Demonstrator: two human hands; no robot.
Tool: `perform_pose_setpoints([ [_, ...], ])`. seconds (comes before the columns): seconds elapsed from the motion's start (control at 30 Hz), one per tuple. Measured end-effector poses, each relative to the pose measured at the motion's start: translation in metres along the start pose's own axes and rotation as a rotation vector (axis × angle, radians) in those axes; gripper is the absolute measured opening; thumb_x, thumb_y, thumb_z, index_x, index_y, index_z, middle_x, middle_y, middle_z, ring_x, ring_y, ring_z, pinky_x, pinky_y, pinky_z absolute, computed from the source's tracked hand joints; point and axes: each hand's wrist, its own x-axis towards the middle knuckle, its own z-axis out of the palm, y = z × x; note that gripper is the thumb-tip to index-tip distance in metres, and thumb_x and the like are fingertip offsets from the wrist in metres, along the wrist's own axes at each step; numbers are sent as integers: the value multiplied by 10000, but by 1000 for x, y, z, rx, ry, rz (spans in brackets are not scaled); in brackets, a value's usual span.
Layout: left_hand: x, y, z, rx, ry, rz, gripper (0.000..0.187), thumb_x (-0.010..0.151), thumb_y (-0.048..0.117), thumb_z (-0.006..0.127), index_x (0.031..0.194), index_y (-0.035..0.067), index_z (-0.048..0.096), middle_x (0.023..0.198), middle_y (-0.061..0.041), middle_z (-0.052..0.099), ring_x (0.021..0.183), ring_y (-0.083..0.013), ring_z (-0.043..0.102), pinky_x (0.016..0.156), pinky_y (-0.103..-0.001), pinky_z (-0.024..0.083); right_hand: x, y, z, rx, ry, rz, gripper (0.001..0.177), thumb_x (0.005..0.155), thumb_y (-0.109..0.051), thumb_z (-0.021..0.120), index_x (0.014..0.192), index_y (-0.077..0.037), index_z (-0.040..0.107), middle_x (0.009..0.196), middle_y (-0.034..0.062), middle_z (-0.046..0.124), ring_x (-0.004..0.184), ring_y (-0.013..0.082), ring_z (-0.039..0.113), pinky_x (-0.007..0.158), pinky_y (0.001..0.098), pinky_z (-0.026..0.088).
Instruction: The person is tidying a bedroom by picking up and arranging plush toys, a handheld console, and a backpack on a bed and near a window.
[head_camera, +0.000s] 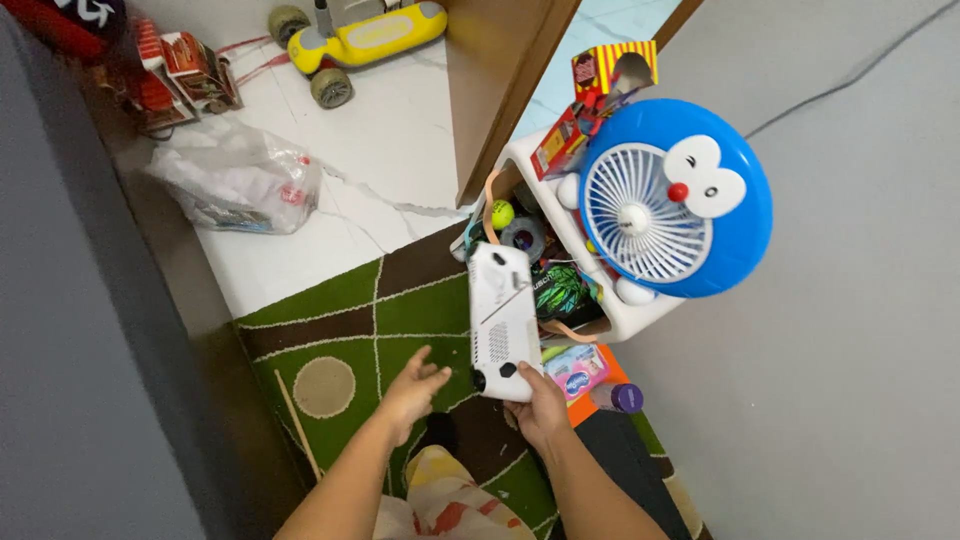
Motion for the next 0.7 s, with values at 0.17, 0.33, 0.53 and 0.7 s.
perform_pose_setpoints([
  [0.17, 5, 12, -8, 143, -166, -18, 785, 940, 378, 640, 1634, 333, 275, 1642, -57, 417, 1457, -247, 474, 1157, -422, 441, -2, -7, 21, 159, 139, -73, 393, 923, -170, 705, 1304, -82, 658, 1215, 105, 718, 1074, 289, 656, 811, 468, 519],
  [0.33, 41, 11, -39, 252, -210, -3, 774, 952, 398, 619, 1638, 333, 265, 1620, -43, 453, 1393, -212, 554, 1143, -342, 433, 48, -29, 12, 117, 128, -106, 355, 907, -171, 720, 1254, -115, 675, 1134, 86, 756, 910, 255, 694, 615, 394, 506],
  [0.53, 46, 47, -62, 350, -226, -153, 726, 987, 407, 588, 1634, 363, 261, 1629, 17, 439, 1468, -258, 466, 1184, -453, 409, 60, -91, 36, 40, 177, -148, 484, 888, -156, 725, 1326, -75, 537, 1281, 113, 694, 1119, 267, 669, 905, 433, 584],
  [0.7, 76, 72, -36, 392, -266, -140, 726, 976, 417, 585, 1630, 393, 272, 1628, 30, 447, 1470, -223, 453, 1203, -397, 379, 90, -116, 36, -38, 202, -179, 338, 916, -177, 745, 1224, -72, 653, 1108, 81, 750, 945, 246, 713, 750, 413, 583],
])
